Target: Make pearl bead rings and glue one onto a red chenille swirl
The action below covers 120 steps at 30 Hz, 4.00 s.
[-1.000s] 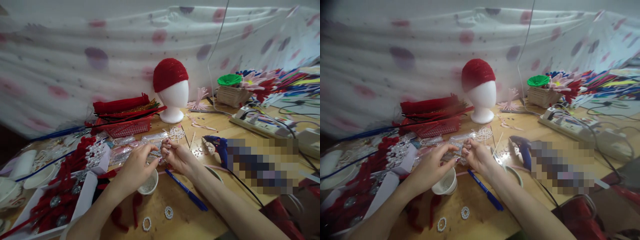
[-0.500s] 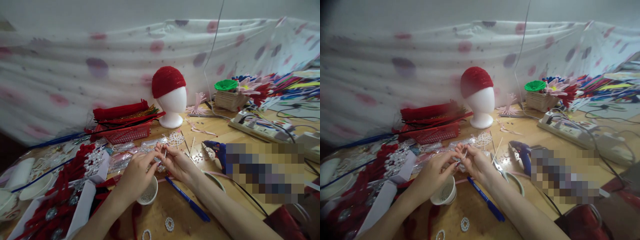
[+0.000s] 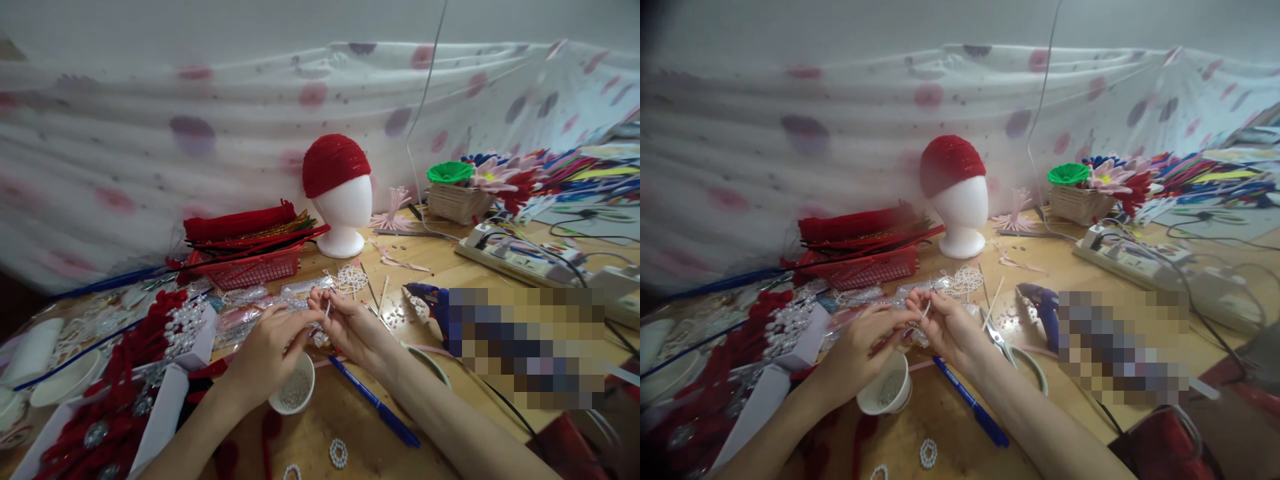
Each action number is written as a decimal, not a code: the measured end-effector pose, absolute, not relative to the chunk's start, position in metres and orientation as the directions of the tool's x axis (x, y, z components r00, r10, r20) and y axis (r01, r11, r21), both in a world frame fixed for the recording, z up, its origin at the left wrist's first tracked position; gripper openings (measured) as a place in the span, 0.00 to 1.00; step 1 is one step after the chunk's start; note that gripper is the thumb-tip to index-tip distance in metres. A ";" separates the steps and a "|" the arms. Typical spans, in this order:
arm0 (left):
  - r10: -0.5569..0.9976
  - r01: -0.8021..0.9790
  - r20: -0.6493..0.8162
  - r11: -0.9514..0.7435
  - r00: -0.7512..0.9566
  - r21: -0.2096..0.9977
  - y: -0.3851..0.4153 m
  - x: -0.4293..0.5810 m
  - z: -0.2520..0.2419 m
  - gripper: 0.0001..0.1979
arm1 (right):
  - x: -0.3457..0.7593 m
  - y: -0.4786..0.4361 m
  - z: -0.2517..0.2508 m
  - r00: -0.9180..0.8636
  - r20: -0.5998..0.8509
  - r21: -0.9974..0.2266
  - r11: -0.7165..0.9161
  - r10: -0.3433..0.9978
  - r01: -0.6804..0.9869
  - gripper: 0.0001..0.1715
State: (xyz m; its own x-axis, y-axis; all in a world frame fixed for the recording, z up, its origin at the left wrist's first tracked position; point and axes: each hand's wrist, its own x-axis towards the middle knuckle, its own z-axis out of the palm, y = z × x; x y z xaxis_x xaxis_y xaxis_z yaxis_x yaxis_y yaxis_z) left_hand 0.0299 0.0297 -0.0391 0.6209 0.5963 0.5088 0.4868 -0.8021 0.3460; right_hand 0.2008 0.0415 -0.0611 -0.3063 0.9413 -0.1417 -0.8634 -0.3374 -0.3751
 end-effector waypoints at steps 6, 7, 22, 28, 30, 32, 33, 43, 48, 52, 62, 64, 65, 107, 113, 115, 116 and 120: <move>0.609 0.488 0.477 -0.793 0.634 0.364 0.030 0.029 -0.037 0.14 | 0.200 0.040 -0.059 -0.319 -0.127 -0.384 -0.344 0.939 -0.857 0.07; 0.611 0.488 0.474 -0.791 0.634 0.368 0.029 0.028 -0.037 0.14 | 0.200 0.040 -0.059 -0.320 -0.128 -0.384 -0.344 0.939 -0.857 0.07; 0.613 0.483 0.487 -0.790 0.622 0.378 0.027 0.028 -0.033 0.14 | 0.199 0.038 -0.058 -0.333 -0.121 -0.385 -0.354 0.935 -0.853 0.05; 0.707 0.497 0.403 -0.701 0.581 0.512 0.026 0.028 -0.030 0.14 | 0.198 0.036 -0.056 -0.307 -0.116 -0.401 -0.327 0.945 -0.856 0.05; 0.730 0.494 0.376 -0.671 0.570 0.554 0.026 0.028 -0.030 0.13 | 0.198 0.036 -0.055 -0.302 -0.124 -0.400 -0.326 0.945 -0.856 0.05; 0.745 0.489 0.357 -0.649 0.563 0.582 0.026 0.028 -0.030 0.14 | 0.199 0.037 -0.056 -0.301 -0.122 -0.397 -0.325 0.946 -0.859 0.05; 0.750 0.488 0.350 -0.642 0.562 0.592 0.025 0.028 -0.030 0.14 | 0.199 0.037 -0.057 -0.303 -0.116 -0.394 -0.324 0.946 -0.860 0.05; 0.759 0.505 0.328 -0.629 0.563 0.591 0.026 0.026 -0.030 0.15 | 0.199 0.037 -0.058 -0.310 -0.087 -0.404 -0.318 0.947 -0.858 0.04; 0.756 0.504 0.330 -0.633 0.565 0.588 0.027 0.027 -0.031 0.15 | 0.199 0.038 -0.058 -0.301 -0.119 -0.416 -0.323 0.946 -0.850 0.05; 0.755 0.502 0.327 -0.633 0.568 0.590 0.027 0.027 -0.030 0.15 | 0.199 0.039 -0.059 -0.301 -0.106 -0.437 -0.316 0.948 -0.842 0.05; 0.765 0.510 0.287 -0.611 0.577 0.605 0.026 0.024 -0.032 0.20 | 0.201 0.040 -0.060 -0.300 -0.138 -0.414 -0.330 0.944 -0.848 0.04; 0.764 0.512 0.280 -0.610 0.581 0.604 0.026 0.024 -0.031 0.21 | 0.201 0.040 -0.060 -0.299 -0.129 -0.418 -0.325 0.945 -0.848 0.04; 0.764 0.514 0.279 -0.612 0.582 0.602 0.026 0.024 -0.031 0.21 | 0.201 0.040 -0.060 -0.299 -0.121 -0.421 -0.322 0.946 -0.848 0.04; 0.766 0.541 0.319 -0.627 0.558 0.560 0.025 0.026 -0.024 0.13 | 0.198 0.038 -0.063 -0.339 -0.108 -0.444 -0.350 0.935 -0.825 0.09; 0.758 0.569 0.374 -0.650 0.535 0.503 0.023 0.028 -0.022 0.12 | 0.195 0.038 -0.061 -0.349 -0.129 -0.451 -0.368 0.928 -0.813 0.13; 0.753 0.576 0.389 -0.657 0.531 0.487 0.023 0.029 -0.021 0.11 | 0.195 0.038 -0.061 -0.346 -0.135 -0.450 -0.368 0.929 -0.813 0.15; 0.752 0.579 0.396 -0.659 0.527 0.480 0.022 0.030 -0.020 0.11 | 0.195 0.038 -0.062 -0.346 -0.139 -0.448 -0.371 0.928 -0.813 0.15; 0.764 0.603 0.408 -0.646 0.501 0.469 0.021 0.030 -0.021 0.10 | 0.194 0.037 -0.063 -0.354 -0.146 -0.443 -0.381 0.924 -0.812 0.15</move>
State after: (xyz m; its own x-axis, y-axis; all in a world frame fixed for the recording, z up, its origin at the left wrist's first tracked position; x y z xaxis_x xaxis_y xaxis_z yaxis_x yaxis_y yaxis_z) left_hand 0.0305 0.0207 -0.0210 0.5006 0.7637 0.4077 0.6026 -0.6455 0.4692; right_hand 0.1941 0.0371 -0.0628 -0.3543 0.9237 -0.1458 -0.8117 -0.3812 -0.4426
